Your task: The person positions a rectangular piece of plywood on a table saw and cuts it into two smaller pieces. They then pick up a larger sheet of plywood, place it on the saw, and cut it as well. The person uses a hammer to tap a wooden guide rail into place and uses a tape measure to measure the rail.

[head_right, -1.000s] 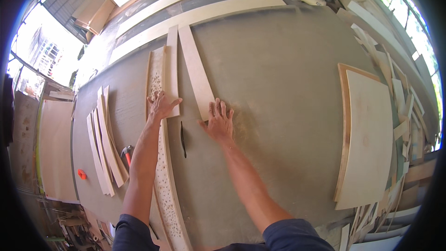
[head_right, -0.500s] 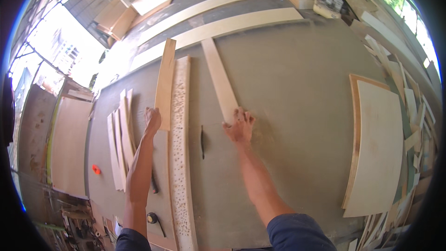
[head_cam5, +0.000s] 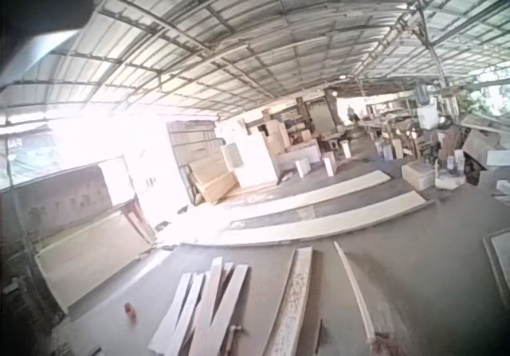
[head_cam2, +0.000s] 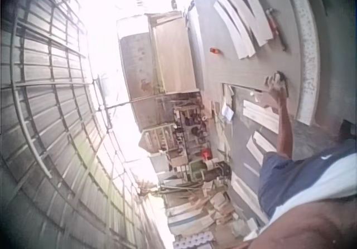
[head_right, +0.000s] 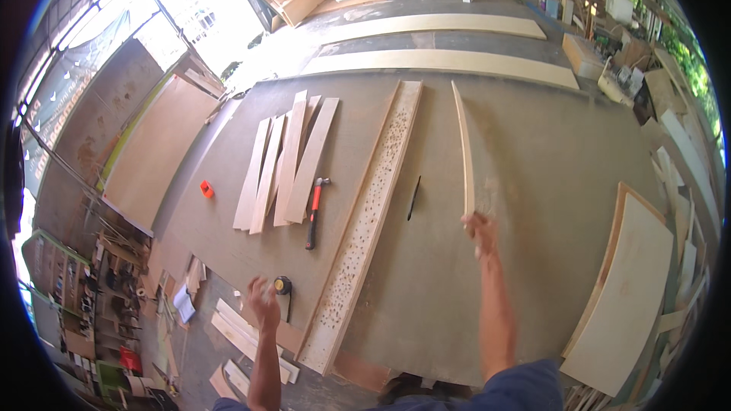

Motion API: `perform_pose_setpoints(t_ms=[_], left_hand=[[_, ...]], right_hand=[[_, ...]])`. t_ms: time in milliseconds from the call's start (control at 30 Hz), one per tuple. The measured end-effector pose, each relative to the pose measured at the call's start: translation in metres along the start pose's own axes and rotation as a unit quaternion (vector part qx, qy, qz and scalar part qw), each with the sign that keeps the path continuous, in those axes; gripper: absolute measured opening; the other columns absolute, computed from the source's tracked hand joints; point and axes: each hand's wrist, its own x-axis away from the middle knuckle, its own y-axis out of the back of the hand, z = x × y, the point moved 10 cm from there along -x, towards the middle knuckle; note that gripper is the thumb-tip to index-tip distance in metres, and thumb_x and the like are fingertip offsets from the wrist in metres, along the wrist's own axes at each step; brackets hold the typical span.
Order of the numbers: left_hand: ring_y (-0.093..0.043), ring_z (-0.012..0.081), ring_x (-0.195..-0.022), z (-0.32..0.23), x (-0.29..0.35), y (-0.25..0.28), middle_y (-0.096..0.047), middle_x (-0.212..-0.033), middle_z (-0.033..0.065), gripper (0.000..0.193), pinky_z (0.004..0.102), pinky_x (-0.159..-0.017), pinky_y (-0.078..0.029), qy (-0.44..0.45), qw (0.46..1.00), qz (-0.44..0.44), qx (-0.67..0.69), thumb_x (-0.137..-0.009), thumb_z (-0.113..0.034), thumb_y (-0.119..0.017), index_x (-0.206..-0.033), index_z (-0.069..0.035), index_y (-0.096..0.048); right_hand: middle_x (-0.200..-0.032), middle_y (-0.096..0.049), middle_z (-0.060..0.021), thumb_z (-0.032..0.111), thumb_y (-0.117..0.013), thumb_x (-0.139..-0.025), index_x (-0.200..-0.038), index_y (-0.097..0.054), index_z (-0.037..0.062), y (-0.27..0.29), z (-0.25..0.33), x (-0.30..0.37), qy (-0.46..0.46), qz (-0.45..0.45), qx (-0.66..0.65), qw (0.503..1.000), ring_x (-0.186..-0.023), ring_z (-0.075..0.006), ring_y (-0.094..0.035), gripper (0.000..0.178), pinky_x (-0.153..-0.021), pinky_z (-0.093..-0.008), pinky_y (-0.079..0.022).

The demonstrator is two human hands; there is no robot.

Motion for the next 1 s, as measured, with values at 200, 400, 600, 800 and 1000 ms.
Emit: perform_pose_setpoints(t_ms=[200, 400, 600, 800, 1000], left_hand=[[-0.057, 0.0374, -0.11, 0.079, 0.182, 0.084, -0.063, -0.111, 0.0212, 0.027, 0.0465, -0.101, -0.043, 0.181, 0.972, -0.149, -0.025, -0.09, -0.013, -0.06, -0.109, 0.006, -0.064], [-0.053, 0.0388, -0.117, 0.081, 0.235, 0.043, -0.058, -0.119, 0.0239, 0.035, 0.0489, -0.105, -0.039, 0.217, 0.97, -0.11, -0.002, -0.095, -0.019, -0.06, -0.116, 0.009, -0.06], [-0.048, 0.0409, -0.125, 0.034, 0.247, 0.05, -0.054, -0.128, 0.0244, 0.038, 0.054, -0.109, -0.034, 0.144, 0.986, -0.079, 0.011, -0.094, -0.016, -0.06, -0.124, 0.008, -0.056], [-0.057, 0.0306, -0.113, -0.016, 0.253, 0.026, -0.059, -0.122, 0.0171, 0.029, 0.0441, -0.1, -0.045, 0.095, 0.987, -0.006, 0.131, -0.092, -0.004, -0.058, -0.12, 0.004, -0.061], [-0.064, 0.0176, -0.087, -0.077, 0.273, -0.059, -0.066, -0.099, 0.0093, 0.019, 0.0301, -0.081, -0.053, 0.077, 0.937, 0.147, 0.307, -0.093, -0.001, -0.057, -0.109, 0.004, -0.066]], right_hand=[[-0.082, -0.061, -0.001, 0.044, -0.086, -0.065, -0.104, -0.075, -0.0001, -0.114, 0.051, 0.144, 0.079, -0.009, 0.001, 0.997, -0.067, -0.0101, -0.056, 0.06, -0.06, -0.0256, -0.046], [-0.138, -0.057, -0.0208, 0.075, -0.066, -0.083, -0.132, -0.06, -0.0063, -0.314, 0.108, 0.155, 0.349, -0.025, 0.366, 0.863, -0.131, -0.0393, -0.05, 0.095, -0.102, -0.0514, -0.049], [-0.117, -0.065, -0.0274, 0.042, -0.062, -0.1, -0.116, -0.067, -0.0104, -0.309, 0.066, 0.224, 0.235, 0.175, 0.217, 0.931, -0.108, -0.0403, -0.065, 0.055, -0.096, -0.0454, -0.051], [-0.115, -0.071, -0.0183, 0.037, -0.066, -0.099, -0.116, -0.07, -0.0035, -0.023, -0.043, 0.285, 0.153, 0.01, 0.296, 0.943, -0.108, -0.03, -0.068, 0.044, -0.095, -0.0414, -0.054], [-0.118, -0.067, -0.0186, 0.019, -0.065, -0.095, -0.112, -0.07, -0.0016, 0.339, -0.007, 0.45, 0.07, -0.46, 0.465, 0.753, -0.117, -0.0358, -0.061, 0.027, -0.103, -0.0453, -0.047]])
